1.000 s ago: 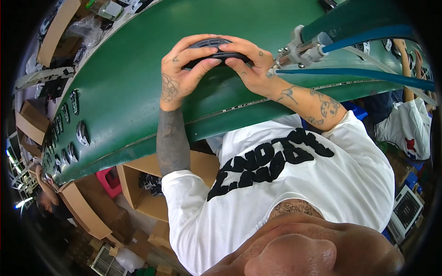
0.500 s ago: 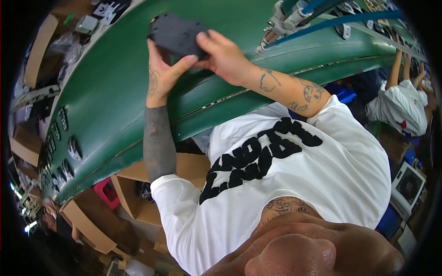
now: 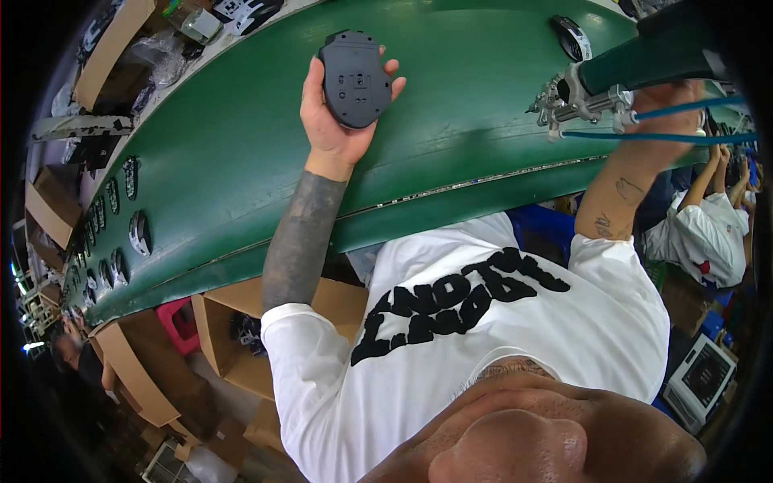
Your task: The person assembles computer mice by fastening screws into the mouse bases using a pneumatic screwdriver, retrieving mouse components from a box, and placing the assembled mouse parts onto a conveyor belt.
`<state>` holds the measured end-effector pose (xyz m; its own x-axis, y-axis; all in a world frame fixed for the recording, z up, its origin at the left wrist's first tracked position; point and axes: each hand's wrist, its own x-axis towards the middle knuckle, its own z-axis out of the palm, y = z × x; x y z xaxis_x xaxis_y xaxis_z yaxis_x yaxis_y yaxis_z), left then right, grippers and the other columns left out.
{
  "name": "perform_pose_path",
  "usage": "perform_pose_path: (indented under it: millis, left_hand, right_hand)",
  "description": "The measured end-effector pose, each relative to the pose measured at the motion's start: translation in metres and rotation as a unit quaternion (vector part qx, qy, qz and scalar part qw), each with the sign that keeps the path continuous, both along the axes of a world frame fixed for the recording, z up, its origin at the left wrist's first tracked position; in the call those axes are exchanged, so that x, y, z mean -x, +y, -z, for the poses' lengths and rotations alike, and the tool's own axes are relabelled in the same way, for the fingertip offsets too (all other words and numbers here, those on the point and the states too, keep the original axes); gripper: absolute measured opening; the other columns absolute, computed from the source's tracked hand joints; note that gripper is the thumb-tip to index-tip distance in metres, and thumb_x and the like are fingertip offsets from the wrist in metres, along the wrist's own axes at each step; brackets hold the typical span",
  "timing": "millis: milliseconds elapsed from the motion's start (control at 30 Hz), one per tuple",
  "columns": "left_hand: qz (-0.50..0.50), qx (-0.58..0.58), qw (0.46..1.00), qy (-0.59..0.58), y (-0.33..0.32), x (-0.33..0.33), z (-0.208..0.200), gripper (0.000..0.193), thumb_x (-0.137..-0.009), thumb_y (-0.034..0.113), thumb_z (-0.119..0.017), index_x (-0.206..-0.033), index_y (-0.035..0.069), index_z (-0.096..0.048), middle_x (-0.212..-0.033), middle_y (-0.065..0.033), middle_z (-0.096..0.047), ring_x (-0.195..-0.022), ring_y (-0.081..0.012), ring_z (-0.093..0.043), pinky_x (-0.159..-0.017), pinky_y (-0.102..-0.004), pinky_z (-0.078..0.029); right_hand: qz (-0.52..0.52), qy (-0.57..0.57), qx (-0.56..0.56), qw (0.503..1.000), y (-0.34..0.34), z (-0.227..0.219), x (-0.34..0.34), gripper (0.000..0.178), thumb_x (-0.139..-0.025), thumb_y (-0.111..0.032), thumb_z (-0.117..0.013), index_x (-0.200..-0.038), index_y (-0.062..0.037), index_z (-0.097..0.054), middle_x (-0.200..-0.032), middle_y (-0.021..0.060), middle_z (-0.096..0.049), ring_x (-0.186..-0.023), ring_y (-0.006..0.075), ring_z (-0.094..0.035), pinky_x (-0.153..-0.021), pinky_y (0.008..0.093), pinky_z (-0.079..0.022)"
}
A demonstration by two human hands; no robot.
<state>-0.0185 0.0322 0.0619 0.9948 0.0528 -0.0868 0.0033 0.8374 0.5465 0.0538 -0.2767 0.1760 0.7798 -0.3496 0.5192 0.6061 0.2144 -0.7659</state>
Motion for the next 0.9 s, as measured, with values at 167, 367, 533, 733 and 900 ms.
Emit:
perform_pose_path:
  millis: [167, 367, 533, 733, 900]
  left_hand:
    - [-0.056, 0.016, 0.998, 0.031, -0.011, -0.009, 0.013, 0.056, -0.097, 0.050, -0.038, -0.131, 0.006, -0.047, -0.126, -0.0154, -0.052, -0.114, -0.0363, -0.052, -0.101, -0.0539, -0.041]
    - [-0.058, 0.009, 0.996, 0.063, -0.006, -0.007, 0.026, 0.050, -0.097, 0.047, -0.041, -0.127, 0.008, -0.050, -0.122, -0.0113, -0.054, -0.109, -0.0341, -0.057, -0.095, -0.0543, -0.045]
    - [0.005, 0.040, 0.998, 0.054, 0.000, -0.003, 0.028, 0.056, -0.095, 0.049, -0.040, -0.129, 0.006, -0.049, -0.120, -0.0121, -0.056, -0.104, -0.0345, -0.060, -0.088, -0.0530, -0.050]
    - [0.059, 0.057, 0.995, 0.058, -0.012, 0.000, 0.028, 0.056, -0.095, 0.049, -0.040, -0.130, 0.006, -0.048, -0.121, -0.0133, -0.057, -0.105, -0.0356, -0.060, -0.087, -0.0534, -0.050]
    - [0.066, 0.066, 0.994, 0.054, -0.012, 0.003, 0.028, 0.057, -0.095, 0.049, -0.040, -0.130, 0.006, -0.048, -0.122, -0.0133, -0.057, -0.106, -0.0358, -0.060, -0.088, -0.0539, -0.050]
  right_hand:
    - [-0.353, -0.021, 0.119, 0.928, 0.056, -0.037, 0.016, 0.068, -0.097, -0.056, -0.028, -0.136, -0.0006, -0.036, -0.080, 0.0102, -0.055, -0.066, 0.0223, -0.056, -0.069, 0.0383, -0.047]
    - [-0.415, 0.061, 0.029, 0.907, 0.096, -0.062, 0.031, 0.075, -0.095, -0.058, -0.025, -0.140, 0.0026, -0.033, -0.083, 0.0133, -0.055, -0.067, 0.0257, -0.056, -0.071, 0.0387, -0.048]
    - [-0.488, -0.063, 0.000, 0.871, 0.100, -0.040, 0.016, 0.058, -0.095, -0.044, -0.037, -0.131, 0.0000, -0.041, -0.071, 0.0029, -0.051, -0.059, 0.0181, -0.052, -0.065, 0.0341, -0.046]
    - [-0.467, -0.063, 0.003, 0.882, 0.098, -0.034, 0.011, 0.054, -0.095, -0.045, -0.037, -0.126, -0.0012, -0.043, -0.070, 0.0029, -0.051, -0.058, 0.0178, -0.052, -0.064, 0.0338, -0.046]
    - [-0.465, -0.072, -0.011, 0.882, 0.101, -0.027, 0.008, 0.051, -0.095, -0.045, -0.037, -0.121, -0.0024, -0.044, -0.070, 0.0029, -0.051, -0.058, 0.0174, -0.051, -0.064, 0.0335, -0.045]
